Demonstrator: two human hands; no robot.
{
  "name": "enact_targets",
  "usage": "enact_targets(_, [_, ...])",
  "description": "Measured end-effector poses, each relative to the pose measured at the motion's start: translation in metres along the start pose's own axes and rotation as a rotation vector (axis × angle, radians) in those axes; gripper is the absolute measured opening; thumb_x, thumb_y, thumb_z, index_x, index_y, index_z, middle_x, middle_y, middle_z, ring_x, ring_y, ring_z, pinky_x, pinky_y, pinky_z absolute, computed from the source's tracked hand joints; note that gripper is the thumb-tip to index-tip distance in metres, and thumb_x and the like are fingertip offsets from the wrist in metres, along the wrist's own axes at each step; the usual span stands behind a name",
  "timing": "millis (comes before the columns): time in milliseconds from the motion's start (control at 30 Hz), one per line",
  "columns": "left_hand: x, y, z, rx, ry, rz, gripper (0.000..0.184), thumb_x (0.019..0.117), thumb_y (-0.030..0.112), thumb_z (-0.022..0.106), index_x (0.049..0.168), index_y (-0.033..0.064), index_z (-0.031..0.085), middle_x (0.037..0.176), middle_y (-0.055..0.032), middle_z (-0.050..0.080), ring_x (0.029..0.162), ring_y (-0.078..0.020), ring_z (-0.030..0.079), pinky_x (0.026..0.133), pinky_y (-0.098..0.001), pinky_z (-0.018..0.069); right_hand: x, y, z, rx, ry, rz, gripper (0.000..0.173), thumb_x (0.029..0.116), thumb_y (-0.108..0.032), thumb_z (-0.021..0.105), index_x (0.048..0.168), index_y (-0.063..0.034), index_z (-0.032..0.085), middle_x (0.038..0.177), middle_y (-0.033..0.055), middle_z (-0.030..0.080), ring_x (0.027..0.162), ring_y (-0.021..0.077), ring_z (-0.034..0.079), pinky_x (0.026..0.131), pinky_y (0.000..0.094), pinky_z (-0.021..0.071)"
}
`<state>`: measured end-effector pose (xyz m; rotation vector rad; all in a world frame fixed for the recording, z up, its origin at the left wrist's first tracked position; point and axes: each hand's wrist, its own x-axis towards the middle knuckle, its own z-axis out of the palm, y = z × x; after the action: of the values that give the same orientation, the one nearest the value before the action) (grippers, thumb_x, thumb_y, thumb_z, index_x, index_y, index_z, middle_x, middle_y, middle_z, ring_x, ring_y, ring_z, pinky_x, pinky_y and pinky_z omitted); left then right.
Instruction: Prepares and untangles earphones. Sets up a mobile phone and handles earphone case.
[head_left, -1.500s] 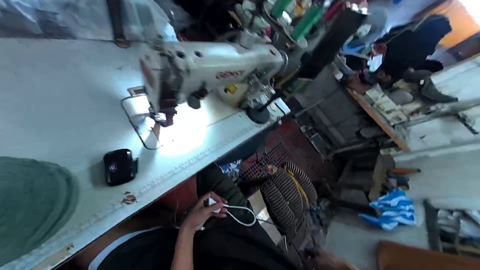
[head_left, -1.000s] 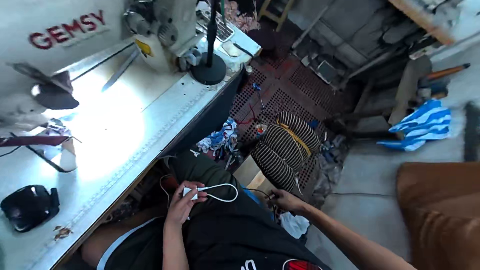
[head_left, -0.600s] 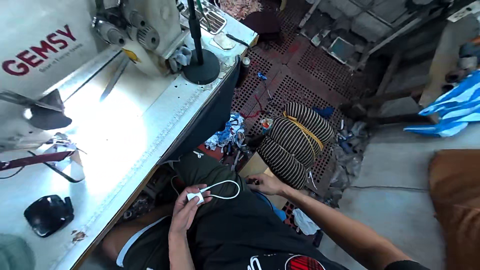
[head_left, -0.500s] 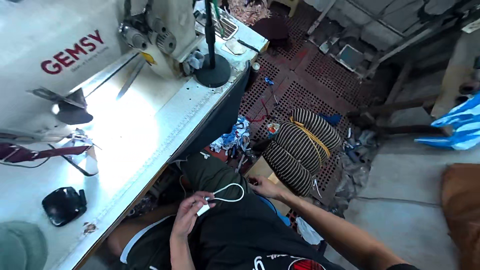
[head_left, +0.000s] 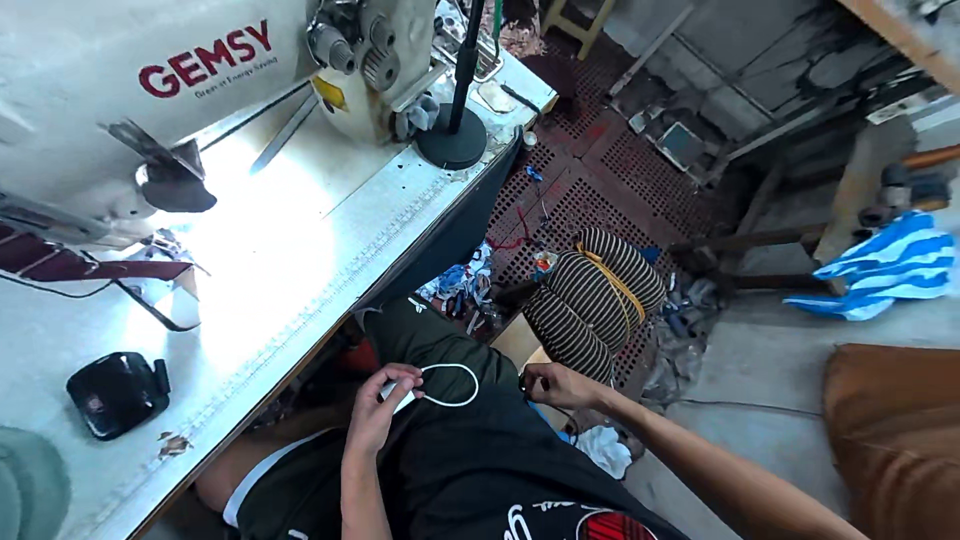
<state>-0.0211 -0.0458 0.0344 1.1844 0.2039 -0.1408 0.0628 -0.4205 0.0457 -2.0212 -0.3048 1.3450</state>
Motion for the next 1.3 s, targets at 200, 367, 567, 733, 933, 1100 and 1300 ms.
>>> enact_targets(200, [-0.015,0.026,-0.017,-0.216,-0.089,0.186,0.025,0.0991,0.037,0.067,0.107,0.0146,0.073,0.114,-0.0085,0.072,0.097,-0.0225,0.074,0.079,-0.0387,0.0646,0.032,-0.017,0.019,0.069,0.076,-0.028,0.048,0.0924,-0.018,0.071,0.135,-0.0016,0.056,0.1,0.0134,0.068,0.081,0.0196,0.065,0.078,0.0403,0.0546])
enact_targets(367, [-0.016,0.019,-0.036,-0.197,0.049,0.194,0.026,0.0987,0.042,0.065,0.103,0.0182,0.074,0.112,-0.0052,0.074,0.096,-0.0198,0.074,0.079,-0.0367,0.064,0.045,-0.025,0.017,-0.186,0.241,-0.106,0.029,0.0944,-0.021,0.066,0.111,0.0023,0.071,0.105,0.0195,0.072,0.097,0.0303,0.069,0.091,0.0499,0.0535])
enact_targets(567, [-0.017,-0.004,-0.03,-0.237,0.228,0.073,0.022,0.0959,0.039,0.068,0.096,0.0178,0.075,0.109,-0.0066,0.075,0.093,-0.0207,0.075,0.078,-0.0382,0.0644,-0.016,-0.026,0.015,-0.283,0.312,-0.046,0.038,0.0916,-0.04,0.07,0.096,-0.0022,0.073,0.079,0.0143,0.069,0.073,0.0275,0.065,0.07,0.05,0.0533])
enact_targets(733, [-0.016,-0.024,-0.035,-0.247,0.287,0.005,0.022,0.1003,0.034,0.059,0.097,0.0167,0.073,0.108,-0.0055,0.076,0.093,-0.0195,0.075,0.077,-0.0368,0.064,-0.085,0.007,-0.037,0.151,0.246,0.165,0.024,0.0933,-0.032,0.071,0.091,-0.0084,0.07,0.072,-0.0034,0.064,0.063,0.0041,0.059,0.063,0.0273,0.0514])
enact_targets(933, [-0.012,-0.019,-0.035,-0.231,0.307,-0.044,0.024,0.1027,0.025,0.048,0.097,0.0167,0.07,0.108,-0.0037,0.076,0.093,-0.0185,0.075,0.076,-0.0365,0.0643,-0.078,0.062,-0.032,0.339,0.29,0.269,0.024,0.0977,-0.034,0.069,0.092,-0.0109,0.066,0.064,-0.0049,0.055,0.05,0.004,0.047,0.05,0.0233,0.0415])
enact_targets(1100, [-0.026,-0.018,-0.04,-0.223,0.309,-0.08,0.029,0.1041,0.015,0.044,0.123,0.0035,0.063,0.125,-0.0133,0.071,0.103,-0.0257,0.073,0.085,-0.0407,0.0627,-0.063,0.063,0.008,-0.414,0.375,0.124,0.037,0.0965,-0.036,0.066,0.118,-0.0065,0.073,0.108,0.0147,0.074,0.093,0.0324,0.072,0.084,0.0567,0.0567])
enact_targets(1300, [-0.053,0.0,-0.028,-0.302,0.24,-0.244,0.04,0.1058,0.019,0.036,0.13,0.0006,0.061,0.104,-0.0125,0.075,0.091,-0.0248,0.075,0.081,-0.0418,0.064,-0.037,0.058,0.07,-0.75,0.236,0.228,0.032,0.0976,-0.015,0.062,0.128,-0.0055,0.065,0.135,0.0259,0.06,0.102,0.0482,0.069,0.077,0.0637,0.0563])
